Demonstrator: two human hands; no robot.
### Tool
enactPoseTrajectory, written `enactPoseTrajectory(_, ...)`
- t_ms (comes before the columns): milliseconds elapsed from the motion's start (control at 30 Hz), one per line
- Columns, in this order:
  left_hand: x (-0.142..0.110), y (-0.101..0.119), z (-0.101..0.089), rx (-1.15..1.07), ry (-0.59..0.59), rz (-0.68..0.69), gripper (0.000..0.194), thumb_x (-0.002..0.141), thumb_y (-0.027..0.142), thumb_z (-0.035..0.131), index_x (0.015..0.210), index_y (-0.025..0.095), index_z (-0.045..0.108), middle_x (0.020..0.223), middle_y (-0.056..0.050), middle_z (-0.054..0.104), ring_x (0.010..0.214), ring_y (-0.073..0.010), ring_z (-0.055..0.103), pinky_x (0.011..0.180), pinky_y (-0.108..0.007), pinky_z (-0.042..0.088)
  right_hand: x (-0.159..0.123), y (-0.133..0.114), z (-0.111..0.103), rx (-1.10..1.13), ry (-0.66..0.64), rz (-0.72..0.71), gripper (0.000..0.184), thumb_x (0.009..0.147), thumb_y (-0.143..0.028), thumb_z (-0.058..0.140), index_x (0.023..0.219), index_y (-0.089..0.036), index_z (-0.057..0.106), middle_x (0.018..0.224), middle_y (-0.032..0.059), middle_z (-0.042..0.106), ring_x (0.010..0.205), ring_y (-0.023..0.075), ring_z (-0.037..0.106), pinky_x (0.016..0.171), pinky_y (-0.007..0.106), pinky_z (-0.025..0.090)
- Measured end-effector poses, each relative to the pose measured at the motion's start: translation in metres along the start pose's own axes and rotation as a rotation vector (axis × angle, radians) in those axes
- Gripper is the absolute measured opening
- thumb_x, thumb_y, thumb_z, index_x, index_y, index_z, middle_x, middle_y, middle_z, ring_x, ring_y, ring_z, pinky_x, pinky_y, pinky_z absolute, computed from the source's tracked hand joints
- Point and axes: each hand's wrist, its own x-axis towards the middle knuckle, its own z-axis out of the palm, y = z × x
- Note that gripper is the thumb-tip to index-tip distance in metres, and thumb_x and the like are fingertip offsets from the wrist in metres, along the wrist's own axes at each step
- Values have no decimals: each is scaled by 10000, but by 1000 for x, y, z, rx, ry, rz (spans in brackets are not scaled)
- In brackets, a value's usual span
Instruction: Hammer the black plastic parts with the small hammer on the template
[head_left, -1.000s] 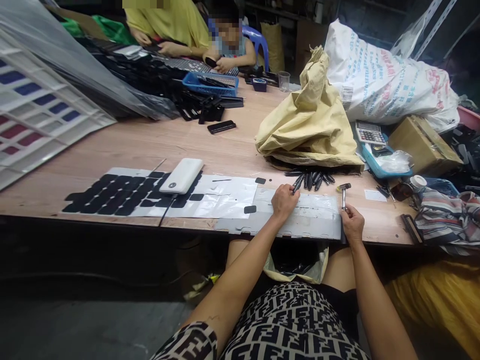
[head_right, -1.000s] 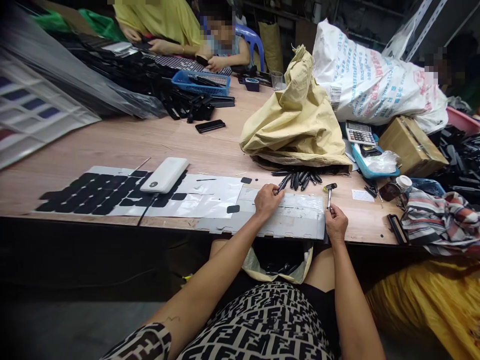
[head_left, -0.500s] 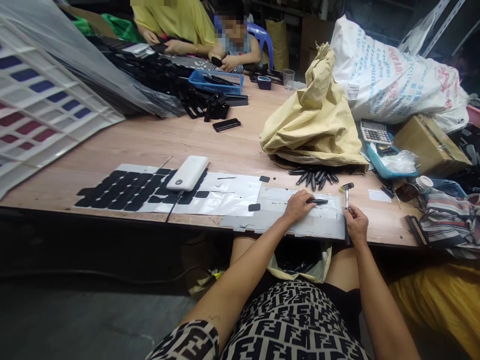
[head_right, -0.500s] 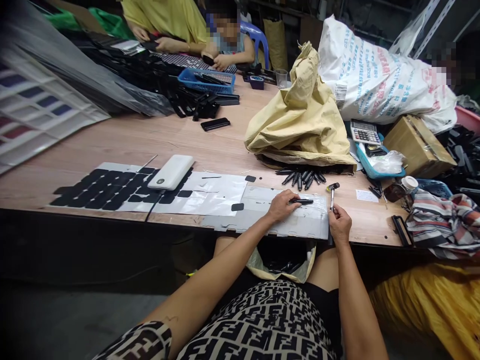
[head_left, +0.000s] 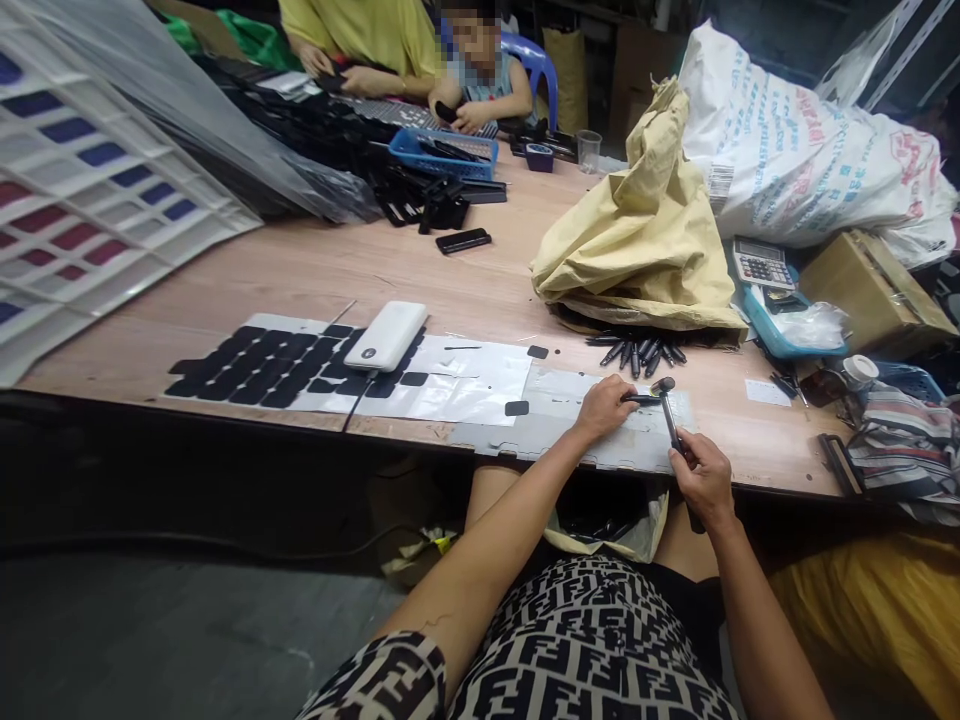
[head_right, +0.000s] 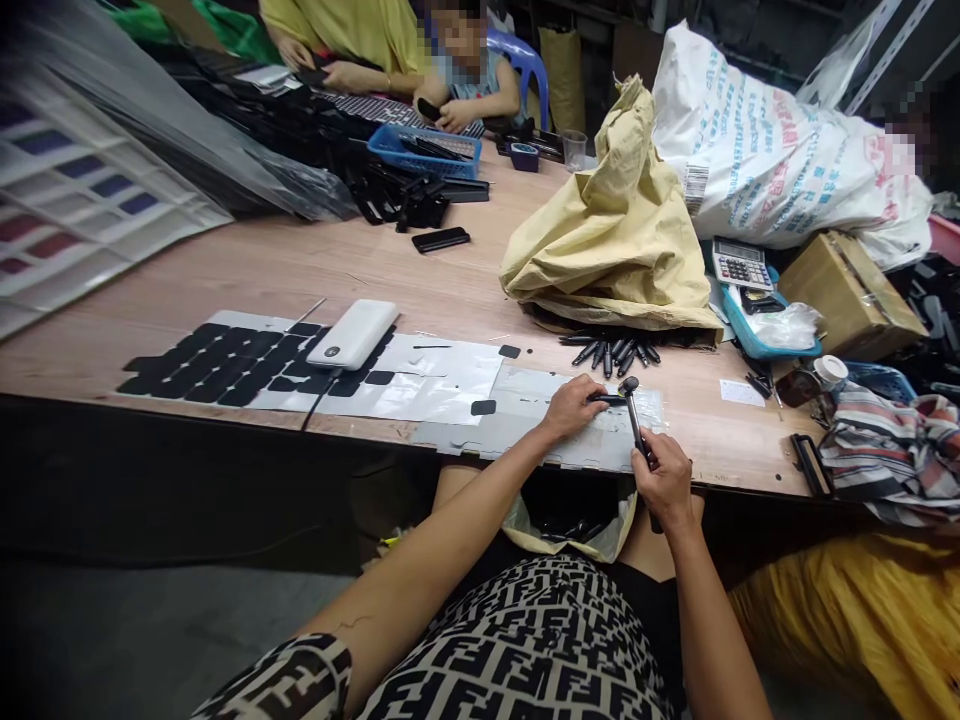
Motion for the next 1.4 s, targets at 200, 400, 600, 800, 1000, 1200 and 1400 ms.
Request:
enactPoseTrajectory(200, 1, 1, 0, 17, 2, -18, 146, 827, 257, 689, 966, 231, 726, 909, -27, 618, 938, -195, 580, 860, -319, 462, -1, 1, 7, -21, -20, -20, 280, 862, -255, 562, 1088, -181, 710, 802, 43, 652, 667, 164, 565, 662, 296, 497)
enactPoseTrajectory(400, 2, 4, -2, 8, -15, -31, 128, 833, 259, 679, 949, 242, 732, 886, -22, 605, 938, -195, 577, 855, -322, 464, 4, -9, 8, -8, -27, -26, 319, 874, -288, 557, 1140, -191, 703, 818, 47, 655, 687, 171, 576, 690, 300, 500)
enactPoseTrajectory(600, 2, 4, -2, 12, -26, -43, 149, 825, 263, 686, 965, 244, 731, 896, -27, 612, 932, -203, 579, 849, -334, 471, 6, -4, 14, -1, -83, 35, 324, 852, -302, 552, 1107, -195, 720, 782, 38, 643, 680, 170, 564, 691, 298, 492)
enactPoseTrajectory(800, 2, 5, -4, 7, -25, -42, 142, 833, 269, 674, 957, 223, 725, 918, -31, 621, 945, -209, 584, 863, -346, 472, 23, 28, 4, 30, 35, 193, 365, 805, -347, 595, 1079, -159, 744, 761, 21, 612, 629, 143, 513, 663, 283, 470)
enactPoseTrajectory(1000, 1, 3, -5, 13, -65, -9, 151, 816, 310, 685, 939, 239, 736, 896, -25, 613, 949, -212, 580, 841, -337, 466, 34, 58, 9, 235, 199, 530, 498, 729, -440, 640, 1065, -88, 750, 687, -3, 558, 597, 123, 455, 590, 253, 418)
enactPoseTrajectory(1200, -5, 2, -11, 27, -141, 83, 150, 785, 336, 730, 918, 269, 756, 978, -23, 620, 974, -212, 558, 901, -358, 435, 31, 61, 13, 251, 213, 523, 521, 722, -453, 658, 1087, -94, 749, 689, -9, 545, 589, 113, 433, 581, 240, 401)
enactPoseTrajectory(1400, -48, 11, -26, 12, -220, 168, 127, 750, 325, 771, 867, 278, 758, 1111, -33, 615, 1094, -238, 509, 993, -392, 393, 30, 63, 13, 203, 213, 497, 503, 751, -452, 631, 1094, -105, 750, 699, 0, 583, 588, 118, 458, 590, 237, 418)
